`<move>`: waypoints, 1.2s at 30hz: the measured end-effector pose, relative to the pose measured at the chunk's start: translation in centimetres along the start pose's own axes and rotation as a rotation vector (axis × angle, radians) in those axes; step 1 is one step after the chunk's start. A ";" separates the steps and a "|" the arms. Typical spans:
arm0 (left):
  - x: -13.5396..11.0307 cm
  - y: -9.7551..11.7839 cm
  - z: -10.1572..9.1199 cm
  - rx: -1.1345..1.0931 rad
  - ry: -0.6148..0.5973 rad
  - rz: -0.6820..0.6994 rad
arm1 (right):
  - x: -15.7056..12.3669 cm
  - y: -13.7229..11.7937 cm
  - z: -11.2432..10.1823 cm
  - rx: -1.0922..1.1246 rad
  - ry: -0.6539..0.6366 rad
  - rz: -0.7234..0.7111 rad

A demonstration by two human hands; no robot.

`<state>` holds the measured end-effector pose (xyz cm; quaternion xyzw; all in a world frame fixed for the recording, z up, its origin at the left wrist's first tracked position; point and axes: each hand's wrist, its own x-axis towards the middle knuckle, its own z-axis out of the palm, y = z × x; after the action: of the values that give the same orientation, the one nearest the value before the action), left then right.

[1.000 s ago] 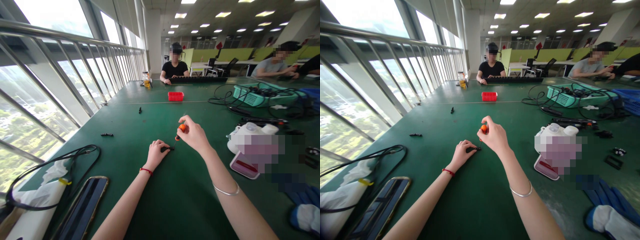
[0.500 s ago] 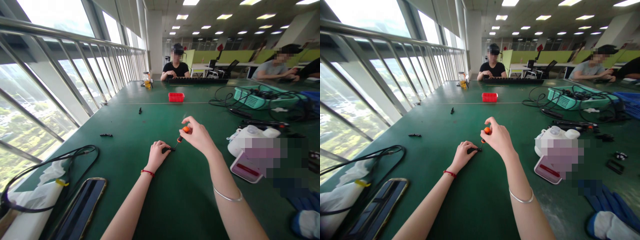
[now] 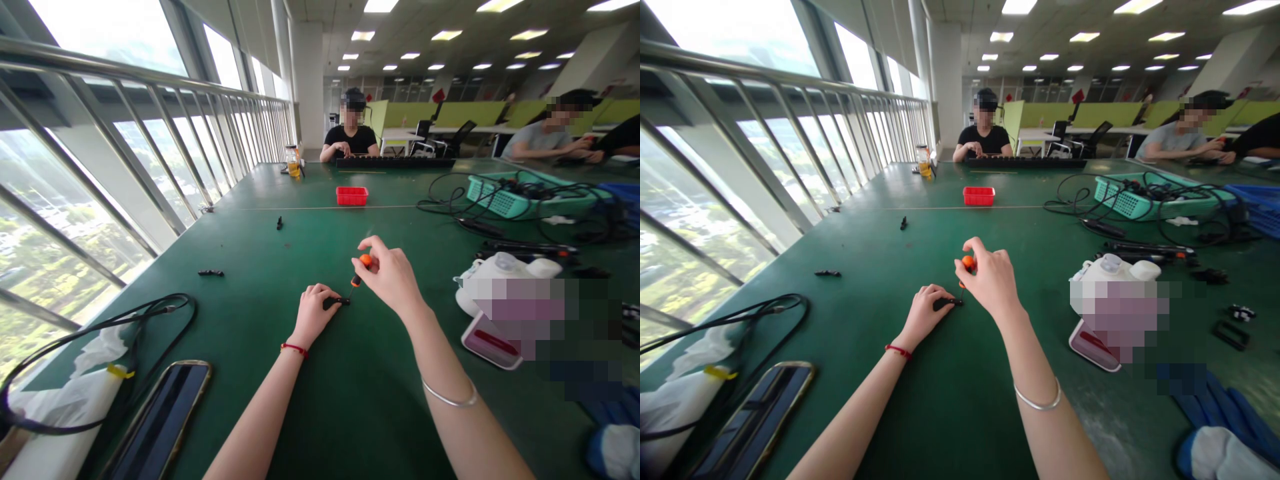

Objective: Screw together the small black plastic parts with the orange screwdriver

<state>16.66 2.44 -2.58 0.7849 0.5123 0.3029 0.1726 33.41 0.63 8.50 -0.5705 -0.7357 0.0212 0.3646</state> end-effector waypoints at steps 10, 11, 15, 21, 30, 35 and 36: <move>0.1 -0.1 0.1 0.003 0.005 0.004 | -0.1 0.0 0.2 -0.040 -0.011 0.011; 0.1 -0.1 0.1 0.003 0.005 0.003 | -0.1 0.1 0.3 -0.036 -0.012 0.027; 0.2 -0.2 0.1 0.006 0.003 -0.001 | -0.1 0.0 0.2 -0.033 -0.001 0.049; 0.2 -0.2 0.1 0.006 0.009 -0.002 | 0.0 -0.3 -0.4 -0.047 -0.059 0.067; 0.1 -0.1 0.1 0.009 0.006 -0.005 | -0.1 -0.2 -0.5 -0.067 -0.030 0.097; 0.1 -0.2 0.1 0.000 0.013 0.000 | 0.0 -0.3 -0.4 -0.077 -0.114 0.139; 0.1 -0.2 0.1 0.000 0.013 -0.002 | 0.0 -0.3 -0.4 -0.086 -0.122 0.148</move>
<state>16.56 2.61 -2.75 0.7823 0.5143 0.3076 0.1697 33.36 0.35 8.89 -0.6361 -0.7125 0.0510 0.2918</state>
